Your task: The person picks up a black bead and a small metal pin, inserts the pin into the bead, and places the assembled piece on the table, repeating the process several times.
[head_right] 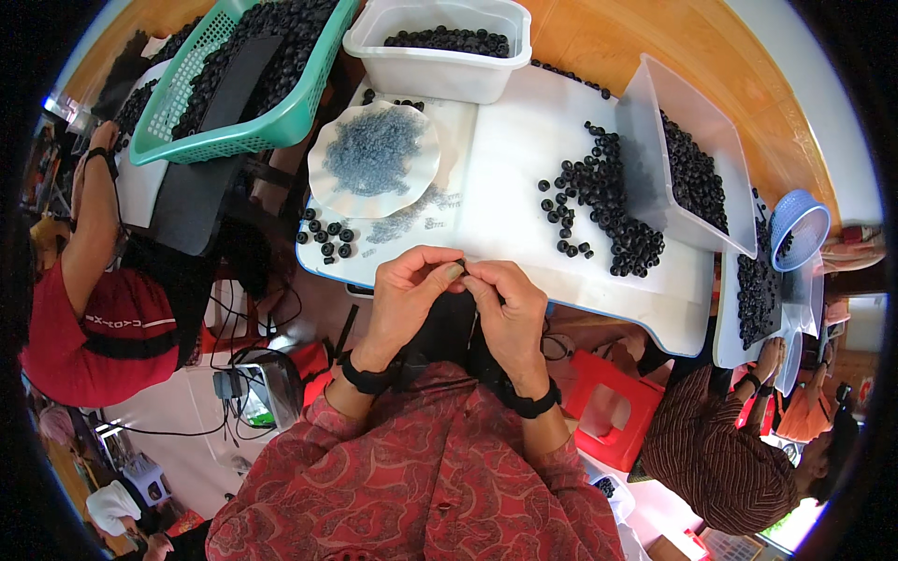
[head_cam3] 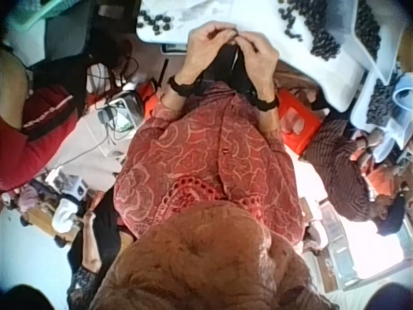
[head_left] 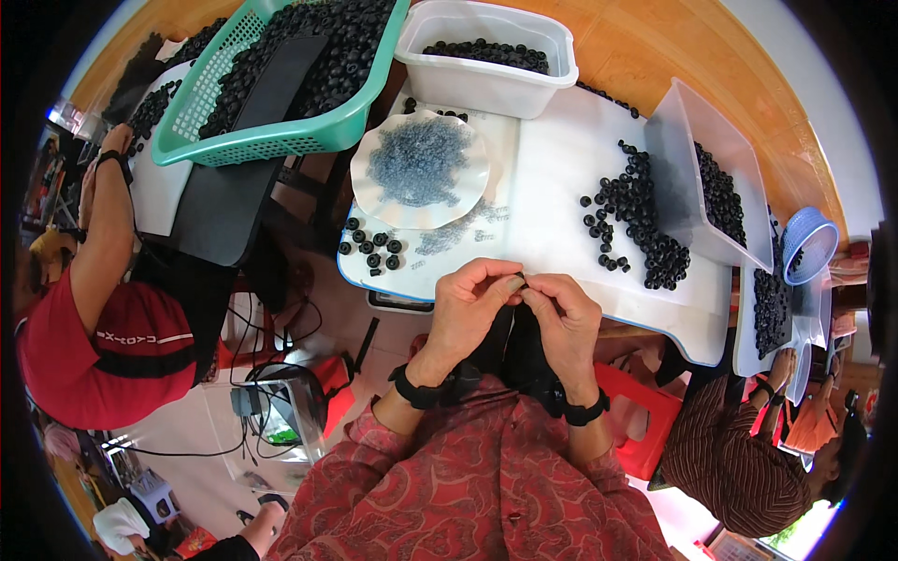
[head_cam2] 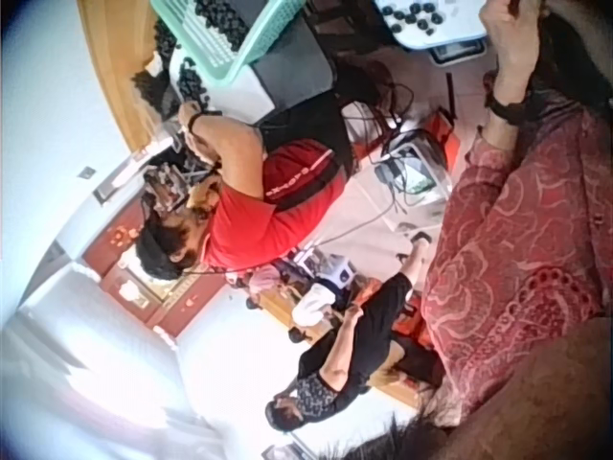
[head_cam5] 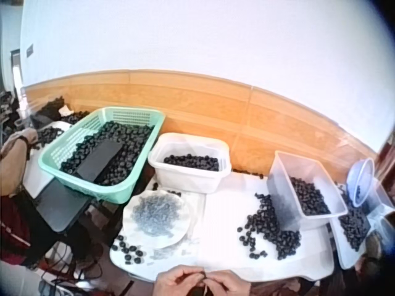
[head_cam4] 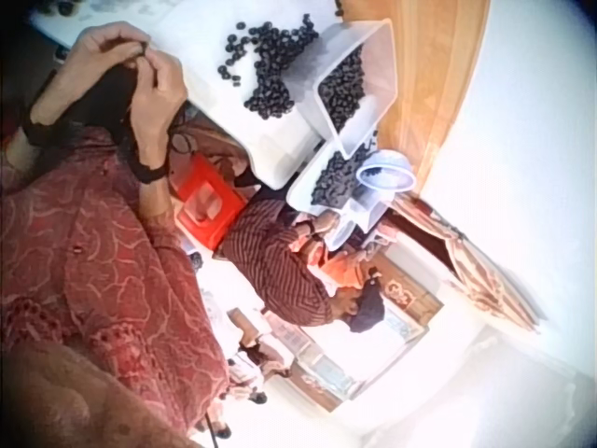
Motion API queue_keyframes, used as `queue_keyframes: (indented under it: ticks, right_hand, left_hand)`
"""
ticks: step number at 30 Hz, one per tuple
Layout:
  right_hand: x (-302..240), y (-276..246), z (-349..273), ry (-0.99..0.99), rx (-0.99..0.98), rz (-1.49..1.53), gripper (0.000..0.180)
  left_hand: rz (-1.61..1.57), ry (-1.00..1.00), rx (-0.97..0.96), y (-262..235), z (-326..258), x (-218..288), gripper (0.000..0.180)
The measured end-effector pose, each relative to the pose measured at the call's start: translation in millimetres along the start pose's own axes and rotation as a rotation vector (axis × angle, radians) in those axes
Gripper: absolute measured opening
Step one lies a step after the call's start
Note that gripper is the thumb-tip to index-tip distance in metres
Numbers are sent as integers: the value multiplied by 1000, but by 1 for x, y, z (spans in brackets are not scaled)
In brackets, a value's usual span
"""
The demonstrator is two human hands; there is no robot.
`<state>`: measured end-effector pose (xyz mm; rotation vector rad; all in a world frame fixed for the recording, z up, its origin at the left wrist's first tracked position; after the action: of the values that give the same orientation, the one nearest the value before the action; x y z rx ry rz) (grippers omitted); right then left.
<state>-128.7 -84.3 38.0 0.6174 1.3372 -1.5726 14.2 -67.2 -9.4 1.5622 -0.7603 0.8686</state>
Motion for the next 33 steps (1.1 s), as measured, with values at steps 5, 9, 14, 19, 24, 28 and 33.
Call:
queue_keyframes:
  ticks: [5,9,14,19,24,28,33]
  right_hand:
    - [25,7,13,41,-32,-15,15]
    - [43,13,18,125,-38,-2,14]
    - [53,17,19,228,-31,113,20]
    - [55,15,21,230,-49,109,22]
    - [52,13,24,122,-11,59,21]
    - [48,10,28,27,26,-38,20]
    - [45,4,33,-32,59,-136,21]
  left_hand:
    - [155,17,19,-1,18,0,17]
    - [257,15,-5,-4,31,-9,16]
    - [141,-31,-11,-7,38,-21,16]
    - [52,-63,5,-8,41,-23,15]
    - [50,-88,14,-7,43,-25,17]
    - [27,-87,24,-6,47,-26,19]
    - [161,-88,27,-4,50,-22,17]
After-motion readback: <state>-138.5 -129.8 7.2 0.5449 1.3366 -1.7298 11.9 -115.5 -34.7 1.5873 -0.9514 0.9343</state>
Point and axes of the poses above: each hand's wrist, its own z-axis towards the middle knuckle, its own y-axis out of the palm, x = y × z, the point moved 6 cm from there along z, towards the middle knuckle, and after that the axes turned 9 degrees about -z, right-handed, at the moved point
